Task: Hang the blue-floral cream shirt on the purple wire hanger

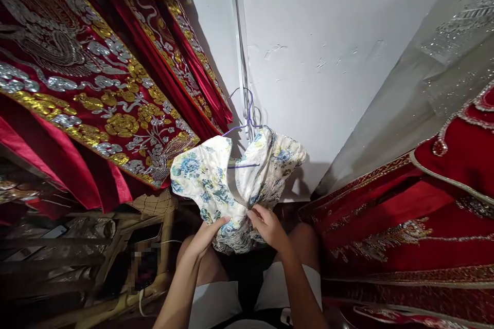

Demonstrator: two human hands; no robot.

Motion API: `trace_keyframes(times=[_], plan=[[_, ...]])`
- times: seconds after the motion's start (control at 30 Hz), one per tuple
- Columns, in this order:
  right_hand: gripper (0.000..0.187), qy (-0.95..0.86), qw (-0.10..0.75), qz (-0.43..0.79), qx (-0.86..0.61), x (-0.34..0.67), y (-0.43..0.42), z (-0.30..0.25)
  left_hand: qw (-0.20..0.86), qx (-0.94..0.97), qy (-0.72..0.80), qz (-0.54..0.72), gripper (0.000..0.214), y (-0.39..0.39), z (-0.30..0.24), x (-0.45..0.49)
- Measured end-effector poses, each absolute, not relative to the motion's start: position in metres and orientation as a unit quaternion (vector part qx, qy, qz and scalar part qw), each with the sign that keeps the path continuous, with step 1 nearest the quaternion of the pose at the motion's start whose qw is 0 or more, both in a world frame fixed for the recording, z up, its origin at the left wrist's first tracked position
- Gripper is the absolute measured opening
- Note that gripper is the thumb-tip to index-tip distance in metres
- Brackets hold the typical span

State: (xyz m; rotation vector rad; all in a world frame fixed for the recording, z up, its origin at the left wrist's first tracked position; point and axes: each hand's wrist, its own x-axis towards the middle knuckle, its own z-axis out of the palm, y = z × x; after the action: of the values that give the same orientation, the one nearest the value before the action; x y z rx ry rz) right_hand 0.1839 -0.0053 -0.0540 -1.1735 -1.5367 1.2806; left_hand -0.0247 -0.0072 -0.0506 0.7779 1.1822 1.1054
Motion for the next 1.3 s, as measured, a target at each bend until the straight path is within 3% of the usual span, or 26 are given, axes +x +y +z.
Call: trace_keyframes(times=[0.1, 0.17, 0.3, 0.37, 0.5, 0.67, 0.8, 0.93, 1.13, 1.3], plan=[[0.033, -0.641, 0.394, 0.461, -0.469, 0.181, 0.008, -0.042, 0.602, 0.343, 0.529, 0.490, 0.059, -0.008, -0.049, -0.025], [0.031, -0.608, 0.428, 0.475, -0.471, 0.172, 0.005, -0.046, 0.534, 0.338, 0.555, 0.540, 0.052, -0.008, -0.054, -0.026], [0.031, -0.485, 0.492, 0.544, -0.476, 0.162, -0.014, -0.061, 0.132, 0.354, 0.578, 0.723, 0.041, -0.009, -0.072, -0.026], [0.031, -0.457, 0.498, 0.568, -0.470, 0.161, -0.021, -0.063, 0.049, 0.452, 0.551, 0.700, 0.033, -0.013, -0.082, -0.019], [0.031, -0.475, 0.443, 0.596, -0.472, 0.161, -0.022, -0.059, 0.204, 0.621, 0.511, 0.558, 0.032, -0.018, -0.098, 0.013], [0.031, -0.503, 0.401, 0.595, -0.481, 0.167, -0.015, -0.051, 0.283, 0.572, 0.497, 0.588, 0.021, -0.009, -0.096, 0.045], [0.032, -0.505, 0.417, 0.590, -0.473, 0.172, -0.013, -0.051, 0.370, 0.588, 0.456, 0.556, 0.036, -0.008, -0.091, 0.052], [0.032, -0.489, 0.431, 0.595, -0.471, 0.180, -0.007, -0.049, 0.370, 0.576, 0.493, 0.536, 0.008, -0.009, -0.090, 0.055], [0.029, -0.488, 0.476, 0.539, -0.495, 0.210, 0.043, 0.026, 0.353, 0.648, 0.492, 0.462, 0.011, -0.009, -0.081, 0.062], [0.036, -0.518, 0.567, 0.445, -0.460, 0.211, 0.071, 0.101, 0.341, 0.712, 0.469, 0.397, 0.012, 0.003, -0.077, 0.063]])
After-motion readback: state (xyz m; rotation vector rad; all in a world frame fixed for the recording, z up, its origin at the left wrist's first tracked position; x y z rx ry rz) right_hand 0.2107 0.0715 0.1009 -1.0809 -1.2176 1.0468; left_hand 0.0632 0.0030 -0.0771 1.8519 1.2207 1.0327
